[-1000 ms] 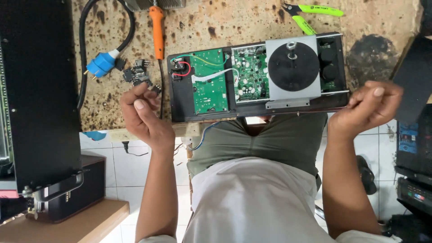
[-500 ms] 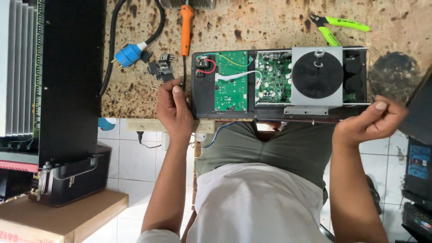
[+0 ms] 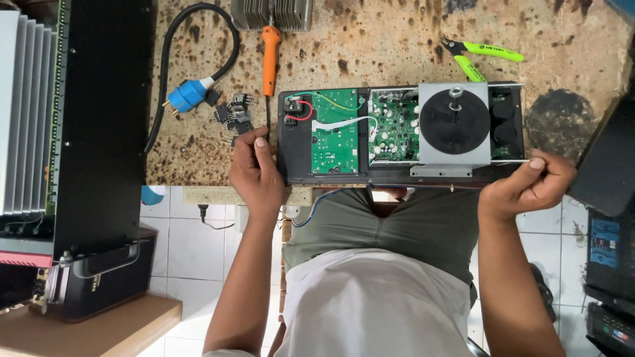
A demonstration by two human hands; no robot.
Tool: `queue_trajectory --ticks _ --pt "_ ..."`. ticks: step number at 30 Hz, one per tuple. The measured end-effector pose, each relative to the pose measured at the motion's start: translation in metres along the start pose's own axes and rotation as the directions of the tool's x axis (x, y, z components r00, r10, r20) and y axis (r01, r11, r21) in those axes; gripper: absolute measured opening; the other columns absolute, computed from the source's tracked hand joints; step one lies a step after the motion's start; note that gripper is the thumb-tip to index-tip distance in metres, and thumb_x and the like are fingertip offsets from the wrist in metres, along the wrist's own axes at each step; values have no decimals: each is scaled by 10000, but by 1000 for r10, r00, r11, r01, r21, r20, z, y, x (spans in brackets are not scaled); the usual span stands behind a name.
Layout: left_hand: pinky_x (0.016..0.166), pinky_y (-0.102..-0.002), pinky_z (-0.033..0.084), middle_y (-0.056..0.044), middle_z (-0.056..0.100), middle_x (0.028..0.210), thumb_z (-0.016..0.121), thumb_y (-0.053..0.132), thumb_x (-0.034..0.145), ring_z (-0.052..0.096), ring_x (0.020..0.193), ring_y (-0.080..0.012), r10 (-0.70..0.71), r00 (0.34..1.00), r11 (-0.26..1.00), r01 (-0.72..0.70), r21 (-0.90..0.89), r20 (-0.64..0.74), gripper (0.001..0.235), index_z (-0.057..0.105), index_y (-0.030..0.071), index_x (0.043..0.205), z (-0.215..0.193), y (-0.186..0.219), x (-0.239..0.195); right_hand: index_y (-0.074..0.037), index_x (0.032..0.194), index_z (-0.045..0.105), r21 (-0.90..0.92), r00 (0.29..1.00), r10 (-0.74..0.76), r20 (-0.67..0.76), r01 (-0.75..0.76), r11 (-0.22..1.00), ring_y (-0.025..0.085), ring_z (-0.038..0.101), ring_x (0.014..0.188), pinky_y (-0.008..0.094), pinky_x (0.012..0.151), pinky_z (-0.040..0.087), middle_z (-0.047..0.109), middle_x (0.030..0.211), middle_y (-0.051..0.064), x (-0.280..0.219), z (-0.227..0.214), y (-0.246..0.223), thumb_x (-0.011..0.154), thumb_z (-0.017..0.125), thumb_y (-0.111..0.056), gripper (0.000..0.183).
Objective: The person assembles electronic components on a workbench. They place a large transformer onto a circuit board, then pick up and examine a smaller circuit board before placing it back down.
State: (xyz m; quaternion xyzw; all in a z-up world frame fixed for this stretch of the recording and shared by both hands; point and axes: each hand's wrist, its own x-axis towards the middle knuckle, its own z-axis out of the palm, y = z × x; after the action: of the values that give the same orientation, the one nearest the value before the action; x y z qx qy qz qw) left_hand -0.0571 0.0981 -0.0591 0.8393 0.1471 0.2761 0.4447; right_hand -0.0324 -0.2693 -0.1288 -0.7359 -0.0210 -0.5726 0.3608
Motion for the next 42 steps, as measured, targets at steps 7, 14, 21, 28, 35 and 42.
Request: queue_trajectory --ticks 7,14,21,28,35,42 --pt "575 -290 409 50 595 722 441 334 1090 538 620 -98 17 1000 999 -17 35 -3 296 674 153 1116 0 -1 0 51 968 556 28 1000 -10 20 10 1000 286 458 721 444 688 369 503 865 175 -2 0 3 1155 484 -201 322" --pt "664 -310 483 14 736 1039 480 267 1073 674 808 -151 84 996 993 -84 80 -8 233 674 141 1102 2 -1 1 62 928 562 7 1000 -20 -5 20 1000 291 483 719 437 679 379 518 838 172 1 1 1 1130 506 -186 324" --pt "636 -336 437 38 703 873 494 256 1059 625 713 -160 89 996 987 -86 134 -21 195 666 176 1014 2 0 1 62 934 583 -10 999 -36 -13 35 999 287 511 712 433 668 414 552 847 176 -1 2 3 1135 498 -184 329" --pt "631 -351 448 22 687 833 487 266 1067 626 707 -180 86 996 988 -83 131 -17 209 648 163 982 3 -3 1 61 931 570 -6 999 -42 12 42 999 302 499 741 446 701 402 533 851 177 -1 1 2 1141 489 -183 332" --pt "627 -351 443 36 687 852 484 287 1088 625 713 -175 82 996 988 -80 136 -16 213 639 182 986 3 -4 0 54 939 580 -33 1000 -23 9 23 999 292 492 715 443 674 394 538 848 176 -1 1 -1 1148 485 -205 347" --pt "640 -362 444 25 696 886 489 262 1092 630 729 -193 79 997 989 -77 128 -9 202 636 164 994 3 -8 0 39 978 598 -75 999 5 41 -2 997 252 459 651 420 615 364 552 865 158 -3 -3 0 1155 472 -189 315"
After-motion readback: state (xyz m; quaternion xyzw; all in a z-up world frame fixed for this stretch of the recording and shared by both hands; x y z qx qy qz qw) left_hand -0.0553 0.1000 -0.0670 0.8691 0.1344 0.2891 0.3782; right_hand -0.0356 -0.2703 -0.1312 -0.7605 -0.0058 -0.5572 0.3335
